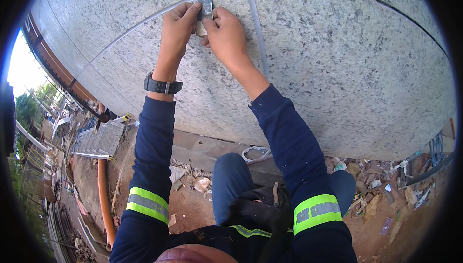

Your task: The person uses a small metal tool to press grout into the joints between large stone tiles on a vertical wall. They repeatedly smooth the grout along the seams and wipe away excess material with their fingers.

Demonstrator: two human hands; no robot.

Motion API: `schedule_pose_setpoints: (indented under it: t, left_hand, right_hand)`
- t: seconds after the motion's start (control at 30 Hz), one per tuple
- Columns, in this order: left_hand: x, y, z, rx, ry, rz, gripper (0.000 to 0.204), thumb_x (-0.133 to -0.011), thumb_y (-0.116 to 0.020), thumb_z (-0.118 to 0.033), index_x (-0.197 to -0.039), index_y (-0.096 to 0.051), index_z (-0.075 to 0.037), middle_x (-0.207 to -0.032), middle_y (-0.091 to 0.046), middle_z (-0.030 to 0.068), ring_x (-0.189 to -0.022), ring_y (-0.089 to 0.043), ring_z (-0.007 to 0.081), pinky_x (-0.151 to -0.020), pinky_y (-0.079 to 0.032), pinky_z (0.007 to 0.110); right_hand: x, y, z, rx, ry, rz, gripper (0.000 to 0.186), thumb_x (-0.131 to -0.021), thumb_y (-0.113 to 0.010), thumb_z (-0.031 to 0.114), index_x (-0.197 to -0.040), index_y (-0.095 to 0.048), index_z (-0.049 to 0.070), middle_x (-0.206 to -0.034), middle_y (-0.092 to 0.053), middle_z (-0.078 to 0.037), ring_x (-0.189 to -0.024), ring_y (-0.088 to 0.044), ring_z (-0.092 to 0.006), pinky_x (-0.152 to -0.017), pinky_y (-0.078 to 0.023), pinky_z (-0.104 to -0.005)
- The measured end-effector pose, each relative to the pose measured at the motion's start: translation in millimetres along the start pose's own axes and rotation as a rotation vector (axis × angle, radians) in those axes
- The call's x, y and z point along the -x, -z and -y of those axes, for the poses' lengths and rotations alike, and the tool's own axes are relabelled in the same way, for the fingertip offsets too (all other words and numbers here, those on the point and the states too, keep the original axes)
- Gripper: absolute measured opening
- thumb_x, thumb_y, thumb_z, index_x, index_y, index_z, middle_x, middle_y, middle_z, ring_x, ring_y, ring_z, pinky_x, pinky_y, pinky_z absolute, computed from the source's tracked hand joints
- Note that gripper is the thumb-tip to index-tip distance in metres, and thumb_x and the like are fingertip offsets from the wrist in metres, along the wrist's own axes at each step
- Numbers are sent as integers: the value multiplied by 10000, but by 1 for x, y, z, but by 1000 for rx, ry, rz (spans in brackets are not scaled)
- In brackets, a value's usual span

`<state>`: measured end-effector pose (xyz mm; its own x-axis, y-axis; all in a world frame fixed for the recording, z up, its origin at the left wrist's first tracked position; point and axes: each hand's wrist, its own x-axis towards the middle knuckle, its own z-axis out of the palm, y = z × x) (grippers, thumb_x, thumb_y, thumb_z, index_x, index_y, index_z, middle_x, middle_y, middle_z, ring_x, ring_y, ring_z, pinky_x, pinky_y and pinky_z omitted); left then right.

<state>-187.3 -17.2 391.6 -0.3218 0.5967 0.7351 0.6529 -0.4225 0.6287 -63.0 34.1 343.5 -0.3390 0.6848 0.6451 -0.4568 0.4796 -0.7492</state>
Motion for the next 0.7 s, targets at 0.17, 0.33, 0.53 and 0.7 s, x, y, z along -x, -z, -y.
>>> schedule_pose_setpoints:
  t: [0.17,0.33,0.53,0.7]
  left_hand:
    - [9,-5,-3,38,14,-46,284,-1016,-683,-222,-884,-723,26,-676,-628,2,-622,-529,83,-572,-429,295]
    - [11,14,-3,-234,-199,-222,214,-1022,-673,-191,-946,-715,5,-730,-683,46,-656,-604,124,-626,-489,310]
    - [2,30,-20,-555,-481,-193,155,-962,-733,-144,-1084,-731,-50,-894,-717,76,-752,-678,212,-704,-551,344]
    - [-15,23,-24,-749,-777,-46,279,-895,-851,-251,-1096,-746,-88,-963,-731,35,-812,-694,165,-705,-560,316]
  right_hand:
    - [-2,11,5,54,-8,78,186,-1040,-645,133,-1076,-598,-44,-779,-702,-102,-613,-692,-143,-538,-540,-292]
    - [-7,34,20,-162,-175,263,161,-1046,-671,189,-1084,-645,35,-867,-713,-40,-646,-608,-71,-605,-520,-243]
    - [-10,45,30,-457,-308,296,172,-1065,-643,218,-1091,-650,49,-917,-677,-43,-642,-554,-63,-618,-511,-242]
    - [38,84,40,-111,-238,363,234,-1085,-603,240,-1072,-623,8,-872,-661,-52,-640,-570,-76,-590,-495,-246]
